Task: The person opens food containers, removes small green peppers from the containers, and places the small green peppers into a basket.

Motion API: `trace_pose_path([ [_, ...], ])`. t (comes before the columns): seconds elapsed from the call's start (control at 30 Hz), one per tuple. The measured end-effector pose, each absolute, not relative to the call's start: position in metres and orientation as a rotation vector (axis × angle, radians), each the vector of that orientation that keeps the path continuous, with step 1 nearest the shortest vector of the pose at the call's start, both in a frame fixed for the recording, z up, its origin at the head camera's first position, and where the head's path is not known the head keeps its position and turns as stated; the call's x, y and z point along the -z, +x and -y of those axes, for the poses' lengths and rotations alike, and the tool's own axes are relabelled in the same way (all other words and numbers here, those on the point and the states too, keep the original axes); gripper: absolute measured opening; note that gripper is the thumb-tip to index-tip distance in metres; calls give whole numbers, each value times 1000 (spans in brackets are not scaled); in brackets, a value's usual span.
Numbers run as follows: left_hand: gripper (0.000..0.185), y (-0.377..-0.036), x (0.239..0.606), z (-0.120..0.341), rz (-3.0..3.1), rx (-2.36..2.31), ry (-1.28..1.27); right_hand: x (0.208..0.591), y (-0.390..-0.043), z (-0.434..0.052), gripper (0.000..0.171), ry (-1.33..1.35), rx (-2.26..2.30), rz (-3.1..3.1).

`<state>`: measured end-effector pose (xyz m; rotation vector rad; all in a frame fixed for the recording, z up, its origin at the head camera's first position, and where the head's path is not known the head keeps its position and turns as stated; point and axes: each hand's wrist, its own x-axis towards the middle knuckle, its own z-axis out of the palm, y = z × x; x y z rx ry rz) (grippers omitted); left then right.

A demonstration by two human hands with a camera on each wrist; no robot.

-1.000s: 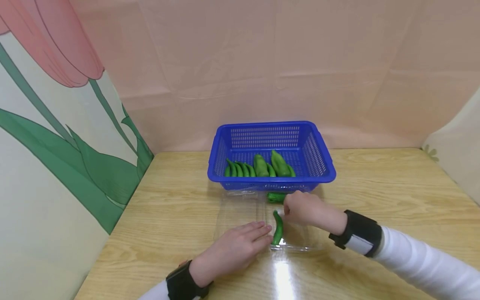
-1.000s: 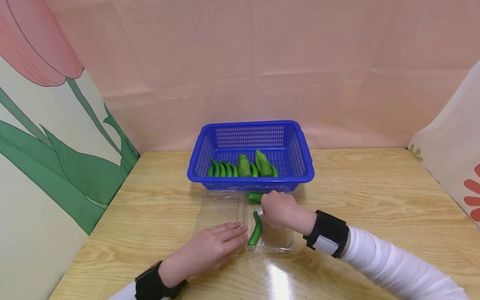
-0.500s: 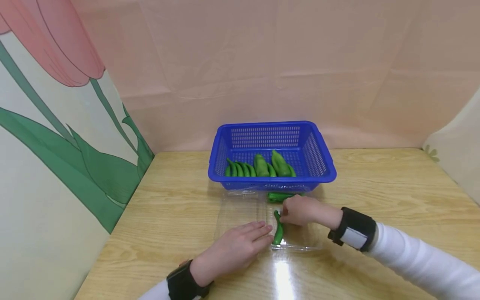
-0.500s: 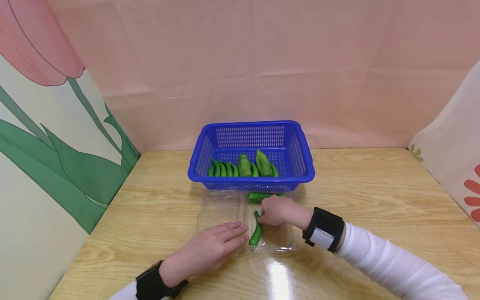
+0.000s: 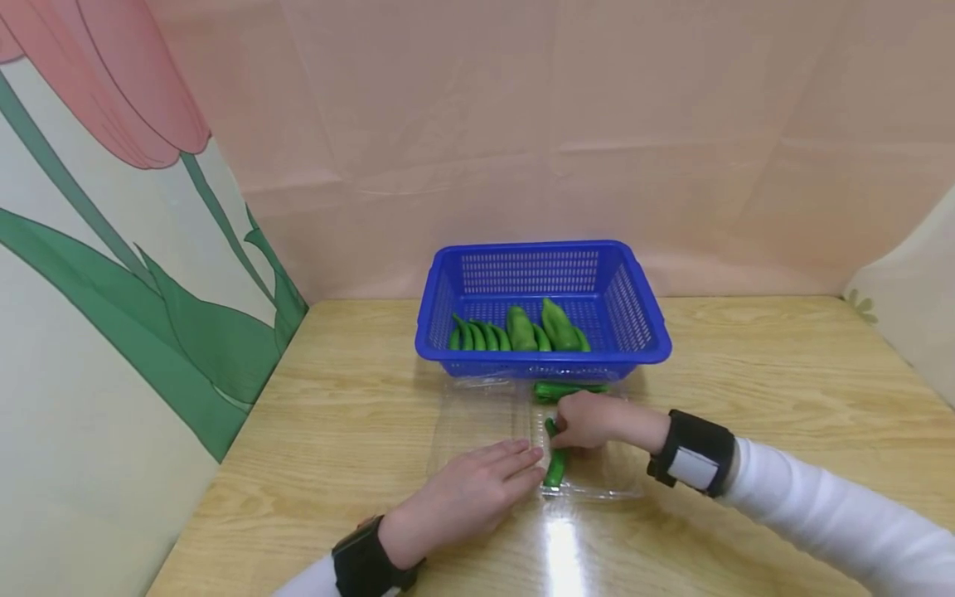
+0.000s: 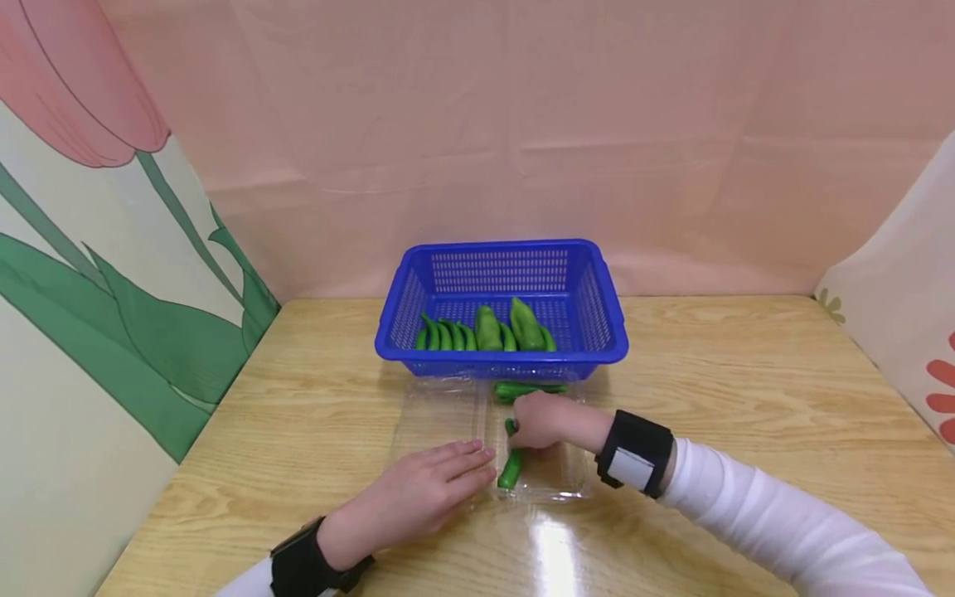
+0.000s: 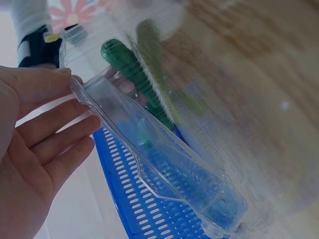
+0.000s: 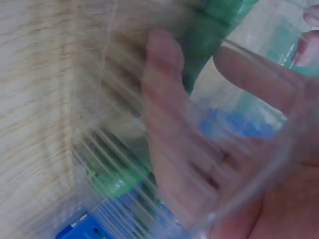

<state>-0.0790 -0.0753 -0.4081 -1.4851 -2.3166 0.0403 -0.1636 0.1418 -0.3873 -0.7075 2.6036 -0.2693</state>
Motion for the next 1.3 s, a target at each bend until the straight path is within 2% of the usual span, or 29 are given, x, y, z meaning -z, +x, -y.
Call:
trace_pose_path([
  [0.2,34,-79,408,75,2302,-61,-1480,389,-168,-141,29,-691,349,-2554],
  [0.47,33,-79,407,75,2293,-73,-1478,391,-172,-143,35,-698,456,-2496],
  [0.83,34,-78,406,75,2328,-78,-1479,392,-170,-143,22,-619,528,-2456],
  [1.07,33,-78,408,75,2338,-53,-1475,392,-170,-147,5,-487,634,-2434],
  [1.3,33,-79,408,75,2318,-54,-1478,390,-171,-153,12,-424,752,-2437],
])
